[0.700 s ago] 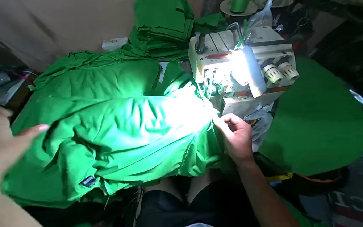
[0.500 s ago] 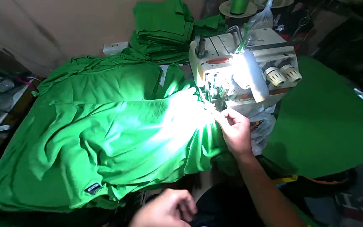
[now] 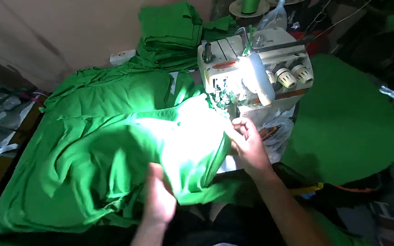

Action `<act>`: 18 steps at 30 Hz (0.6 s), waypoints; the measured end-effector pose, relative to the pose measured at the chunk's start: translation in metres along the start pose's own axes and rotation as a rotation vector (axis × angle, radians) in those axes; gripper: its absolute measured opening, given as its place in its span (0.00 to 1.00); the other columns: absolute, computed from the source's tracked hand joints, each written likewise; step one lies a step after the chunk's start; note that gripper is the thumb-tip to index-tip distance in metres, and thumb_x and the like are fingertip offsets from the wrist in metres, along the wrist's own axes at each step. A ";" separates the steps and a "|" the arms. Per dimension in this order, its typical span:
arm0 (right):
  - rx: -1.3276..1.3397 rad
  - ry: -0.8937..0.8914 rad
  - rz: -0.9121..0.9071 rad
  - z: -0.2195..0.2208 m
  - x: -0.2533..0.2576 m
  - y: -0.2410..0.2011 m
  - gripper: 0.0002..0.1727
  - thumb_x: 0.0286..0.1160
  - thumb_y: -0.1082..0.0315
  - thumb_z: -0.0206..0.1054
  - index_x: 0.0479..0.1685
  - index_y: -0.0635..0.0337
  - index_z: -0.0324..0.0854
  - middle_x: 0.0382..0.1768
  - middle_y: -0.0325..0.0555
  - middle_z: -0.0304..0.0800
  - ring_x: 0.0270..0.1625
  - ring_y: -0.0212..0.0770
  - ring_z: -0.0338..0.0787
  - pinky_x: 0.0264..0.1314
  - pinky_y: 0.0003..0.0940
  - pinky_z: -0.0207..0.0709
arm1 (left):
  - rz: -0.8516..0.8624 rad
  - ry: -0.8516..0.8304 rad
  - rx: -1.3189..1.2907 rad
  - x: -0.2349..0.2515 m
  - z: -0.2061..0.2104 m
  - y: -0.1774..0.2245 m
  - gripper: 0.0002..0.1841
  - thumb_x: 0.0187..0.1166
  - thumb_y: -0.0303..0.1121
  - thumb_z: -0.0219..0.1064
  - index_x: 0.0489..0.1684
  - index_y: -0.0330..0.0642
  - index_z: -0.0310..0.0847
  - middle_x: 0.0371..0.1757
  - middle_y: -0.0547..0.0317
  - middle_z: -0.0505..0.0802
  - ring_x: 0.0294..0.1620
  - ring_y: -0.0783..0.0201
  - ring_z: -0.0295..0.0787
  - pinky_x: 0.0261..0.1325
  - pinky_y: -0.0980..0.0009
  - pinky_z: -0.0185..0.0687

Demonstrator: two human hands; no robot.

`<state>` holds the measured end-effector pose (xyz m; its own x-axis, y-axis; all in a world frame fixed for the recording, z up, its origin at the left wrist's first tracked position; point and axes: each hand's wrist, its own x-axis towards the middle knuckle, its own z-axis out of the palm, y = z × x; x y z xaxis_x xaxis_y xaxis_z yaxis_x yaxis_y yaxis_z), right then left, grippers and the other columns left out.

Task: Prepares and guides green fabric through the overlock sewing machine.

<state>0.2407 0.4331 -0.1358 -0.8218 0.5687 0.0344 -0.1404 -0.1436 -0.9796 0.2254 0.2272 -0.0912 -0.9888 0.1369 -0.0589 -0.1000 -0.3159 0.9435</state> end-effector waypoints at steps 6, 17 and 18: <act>0.040 -0.025 0.119 -0.001 -0.021 0.011 0.20 0.67 0.75 0.74 0.56 0.66 0.73 0.41 0.41 0.88 0.35 0.24 0.88 0.39 0.18 0.83 | 0.080 0.264 0.213 -0.012 0.000 -0.050 0.11 0.75 0.19 0.60 0.53 0.35 0.75 0.37 0.71 0.91 0.40 0.81 0.91 0.47 0.80 0.90; 0.202 0.036 -0.005 -0.004 -0.038 0.029 0.12 0.74 0.81 0.60 0.52 0.62 0.68 0.40 0.35 0.83 0.40 0.22 0.86 0.43 0.18 0.82 | 0.773 0.204 0.970 0.009 -0.059 -0.016 0.19 0.81 0.29 0.64 0.16 0.26 0.79 0.20 0.64 0.81 0.26 0.92 0.74 0.34 0.93 0.70; 0.198 0.025 -0.039 -0.003 -0.039 0.030 0.14 0.72 0.80 0.63 0.53 0.62 0.67 0.41 0.35 0.84 0.39 0.22 0.86 0.42 0.17 0.82 | 0.811 0.218 1.064 0.012 -0.063 -0.009 0.21 0.81 0.30 0.65 0.17 0.21 0.79 0.19 0.60 0.82 0.26 0.92 0.73 0.34 0.93 0.69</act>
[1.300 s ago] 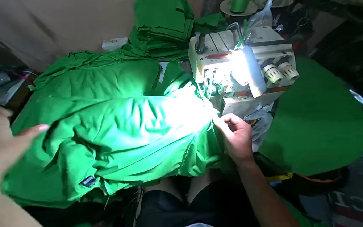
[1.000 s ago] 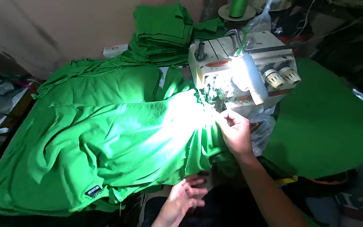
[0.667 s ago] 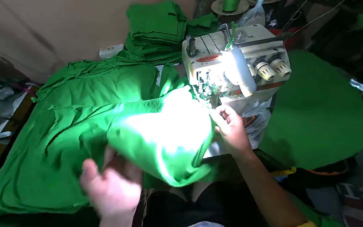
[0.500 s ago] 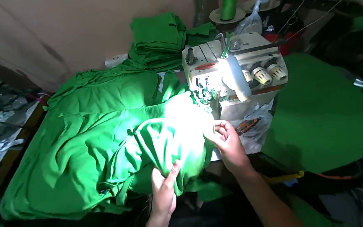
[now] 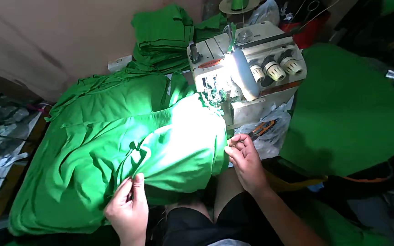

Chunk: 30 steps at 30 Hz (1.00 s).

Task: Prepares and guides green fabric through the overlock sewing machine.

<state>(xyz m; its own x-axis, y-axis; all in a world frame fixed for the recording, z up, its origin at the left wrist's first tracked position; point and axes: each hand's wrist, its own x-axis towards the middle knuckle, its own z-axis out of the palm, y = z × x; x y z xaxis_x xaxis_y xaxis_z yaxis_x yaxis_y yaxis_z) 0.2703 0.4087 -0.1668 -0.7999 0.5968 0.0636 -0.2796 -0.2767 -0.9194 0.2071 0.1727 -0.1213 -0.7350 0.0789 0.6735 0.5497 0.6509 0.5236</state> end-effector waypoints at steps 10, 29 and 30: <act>-0.143 0.039 -0.216 -0.005 -0.005 0.002 0.22 0.65 0.83 0.71 0.55 0.64 0.67 0.37 0.34 0.93 0.38 0.23 0.93 0.44 0.20 0.89 | -0.443 -0.060 -0.556 0.014 -0.006 0.010 0.16 0.88 0.28 0.52 0.31 0.58 0.81 0.27 0.86 0.87 0.28 0.87 0.84 0.34 0.86 0.83; 0.013 -0.107 -0.021 -0.008 -0.011 -0.013 0.24 0.58 0.86 0.73 0.54 0.63 0.71 0.42 0.39 0.93 0.40 0.29 0.94 0.45 0.24 0.90 | -0.103 -0.007 -0.398 0.030 0.015 -0.015 0.21 0.82 0.23 0.59 0.68 0.19 0.64 0.50 0.64 0.86 0.38 0.88 0.83 0.43 0.87 0.83; 0.014 -0.101 -0.015 -0.006 -0.012 -0.010 0.25 0.58 0.85 0.72 0.55 0.63 0.70 0.44 0.39 0.92 0.42 0.28 0.94 0.47 0.24 0.90 | -0.133 -0.029 -0.432 0.030 0.018 -0.015 0.20 0.82 0.23 0.58 0.68 0.20 0.65 0.55 0.62 0.85 0.41 0.87 0.84 0.46 0.86 0.84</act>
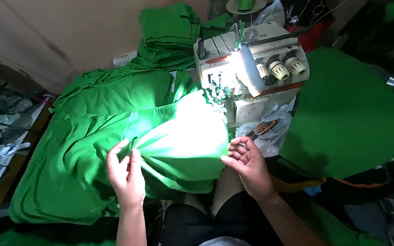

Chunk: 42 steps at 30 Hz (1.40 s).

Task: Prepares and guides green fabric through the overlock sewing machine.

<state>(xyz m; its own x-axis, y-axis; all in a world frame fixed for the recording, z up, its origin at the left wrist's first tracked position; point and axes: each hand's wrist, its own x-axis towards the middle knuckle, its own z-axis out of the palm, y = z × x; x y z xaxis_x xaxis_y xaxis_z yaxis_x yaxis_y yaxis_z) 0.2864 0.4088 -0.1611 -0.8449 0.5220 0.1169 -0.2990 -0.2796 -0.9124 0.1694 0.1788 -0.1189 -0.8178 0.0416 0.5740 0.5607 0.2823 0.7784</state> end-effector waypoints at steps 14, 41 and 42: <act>-0.193 0.020 -0.043 -0.039 0.006 -0.030 0.26 0.65 0.79 0.72 0.62 0.56 0.68 0.32 0.26 0.95 0.33 0.24 0.94 0.40 0.20 0.89 | 0.124 -0.119 0.020 -0.020 0.002 0.013 0.22 0.85 0.27 0.58 0.72 0.18 0.68 0.71 0.51 0.84 0.65 0.81 0.82 0.64 0.82 0.82; -0.482 0.300 -0.370 0.021 0.083 0.003 0.16 0.61 0.73 0.78 0.42 0.61 0.75 0.18 0.25 0.70 0.18 0.15 0.69 0.25 0.11 0.69 | 0.084 -0.195 0.215 0.108 0.041 -0.022 0.19 0.89 0.25 0.47 0.69 0.28 0.79 0.68 0.40 0.88 0.62 0.67 0.86 0.64 0.74 0.77; -0.491 0.313 -0.360 0.022 0.083 0.004 0.13 0.64 0.72 0.77 0.39 0.59 0.75 0.18 0.25 0.71 0.18 0.14 0.70 0.24 0.10 0.68 | 0.028 -0.196 0.245 0.108 0.041 -0.021 0.20 0.89 0.27 0.50 0.74 0.30 0.75 0.67 0.40 0.88 0.57 0.65 0.86 0.60 0.71 0.78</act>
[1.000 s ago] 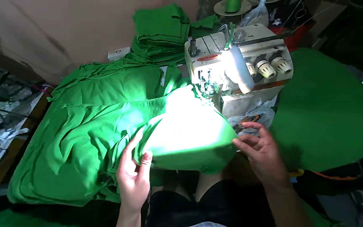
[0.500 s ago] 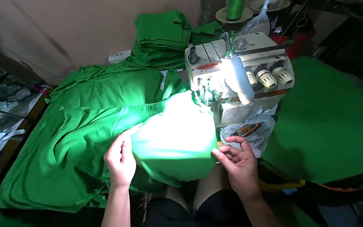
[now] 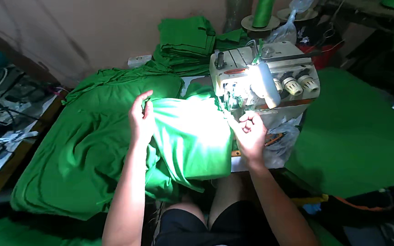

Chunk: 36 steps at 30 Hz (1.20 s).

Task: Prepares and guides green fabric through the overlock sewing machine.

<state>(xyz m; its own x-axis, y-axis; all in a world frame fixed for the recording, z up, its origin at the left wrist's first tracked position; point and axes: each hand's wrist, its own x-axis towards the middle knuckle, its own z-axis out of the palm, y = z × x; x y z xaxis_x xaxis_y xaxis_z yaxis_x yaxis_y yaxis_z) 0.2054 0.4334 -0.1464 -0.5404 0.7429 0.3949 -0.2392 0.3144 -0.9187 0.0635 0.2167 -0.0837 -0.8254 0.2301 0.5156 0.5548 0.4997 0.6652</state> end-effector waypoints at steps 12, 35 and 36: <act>0.124 -0.386 0.192 -0.062 -0.136 0.019 0.13 0.83 0.73 0.57 0.40 0.72 0.86 0.34 0.36 0.92 0.40 0.13 0.88 0.49 0.13 0.82 | -0.271 -0.082 -0.291 -0.273 0.033 0.002 0.24 0.78 0.38 0.66 0.59 0.22 0.75 0.52 0.46 0.91 0.53 0.73 0.88 0.53 0.79 0.83; 0.149 -0.387 0.336 -0.096 -0.187 0.023 0.14 0.57 0.77 0.76 0.43 0.65 0.81 0.36 0.33 0.91 0.39 0.19 0.90 0.46 0.17 0.85 | -0.272 0.003 -0.474 -0.312 0.047 0.011 0.34 0.73 0.27 0.70 0.70 0.10 0.54 0.46 0.56 0.94 0.48 0.87 0.90 0.55 0.82 0.86; 0.160 -0.409 0.369 -0.097 -0.187 0.019 0.17 0.55 0.78 0.76 0.46 0.66 0.80 0.39 0.34 0.92 0.41 0.20 0.91 0.48 0.19 0.87 | -0.234 0.022 -0.480 -0.317 0.046 0.012 0.38 0.72 0.26 0.71 0.76 0.15 0.50 0.49 0.59 0.95 0.49 0.87 0.90 0.55 0.82 0.87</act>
<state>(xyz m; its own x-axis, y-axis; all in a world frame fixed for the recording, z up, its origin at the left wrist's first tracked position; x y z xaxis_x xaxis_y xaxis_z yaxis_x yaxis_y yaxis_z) 0.3802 0.3575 -0.2386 -0.8720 0.4871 0.0483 -0.0772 -0.0395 -0.9962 0.3272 0.1882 -0.2636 -0.9332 0.1378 0.3319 0.3461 0.0956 0.9333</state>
